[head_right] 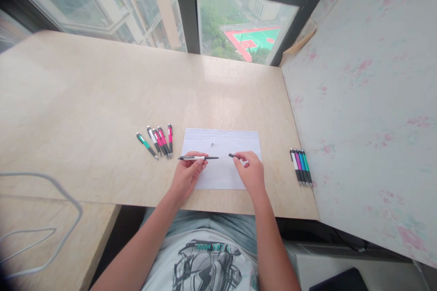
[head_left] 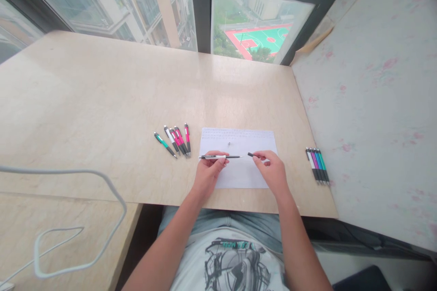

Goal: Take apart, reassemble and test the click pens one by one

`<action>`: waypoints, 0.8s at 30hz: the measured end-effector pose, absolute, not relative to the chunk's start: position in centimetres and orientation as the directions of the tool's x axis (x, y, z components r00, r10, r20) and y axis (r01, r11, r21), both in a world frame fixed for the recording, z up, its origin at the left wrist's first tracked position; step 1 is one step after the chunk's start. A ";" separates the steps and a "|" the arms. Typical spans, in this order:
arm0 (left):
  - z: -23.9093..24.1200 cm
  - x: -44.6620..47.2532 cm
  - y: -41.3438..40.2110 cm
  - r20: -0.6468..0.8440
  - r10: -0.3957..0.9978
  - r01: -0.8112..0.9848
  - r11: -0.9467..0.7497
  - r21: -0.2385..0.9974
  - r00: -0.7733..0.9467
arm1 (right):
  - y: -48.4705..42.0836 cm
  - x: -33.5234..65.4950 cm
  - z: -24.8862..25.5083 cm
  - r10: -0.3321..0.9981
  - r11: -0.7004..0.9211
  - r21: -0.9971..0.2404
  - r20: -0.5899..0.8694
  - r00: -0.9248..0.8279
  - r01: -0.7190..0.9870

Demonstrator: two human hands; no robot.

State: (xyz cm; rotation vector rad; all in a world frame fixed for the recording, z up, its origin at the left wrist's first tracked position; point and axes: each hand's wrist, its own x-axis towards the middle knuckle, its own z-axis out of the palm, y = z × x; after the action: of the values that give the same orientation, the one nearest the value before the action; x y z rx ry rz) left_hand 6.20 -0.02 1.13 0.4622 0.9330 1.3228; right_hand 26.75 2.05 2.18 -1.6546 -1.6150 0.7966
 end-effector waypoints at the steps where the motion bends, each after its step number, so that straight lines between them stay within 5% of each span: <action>1: 1.1 6.2 0.0 -0.308 0.951 -0.611 0.228 0.758 -0.027 | 2.3 26.4 1.9 0.997 0.028 -0.783 0.063 0.034 0.621; 12: 0.9 6.2 -0.1 -0.295 0.955 -0.573 0.239 0.784 -0.005 | 5.4 20.3 0.6 0.984 0.094 -0.642 0.177 0.028 0.761; 24: 0.7 6.1 -0.1 -0.292 0.956 -0.552 0.255 0.794 0.022 | 2.2 23.2 2.6 0.994 -0.097 -0.936 -0.105 -0.005 0.339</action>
State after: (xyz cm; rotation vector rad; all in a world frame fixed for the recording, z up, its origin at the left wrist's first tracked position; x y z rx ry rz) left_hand 6.12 -0.14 0.71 0.5435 0.9413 1.2618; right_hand 23.20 2.22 2.55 -1.5301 -1.4278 1.1203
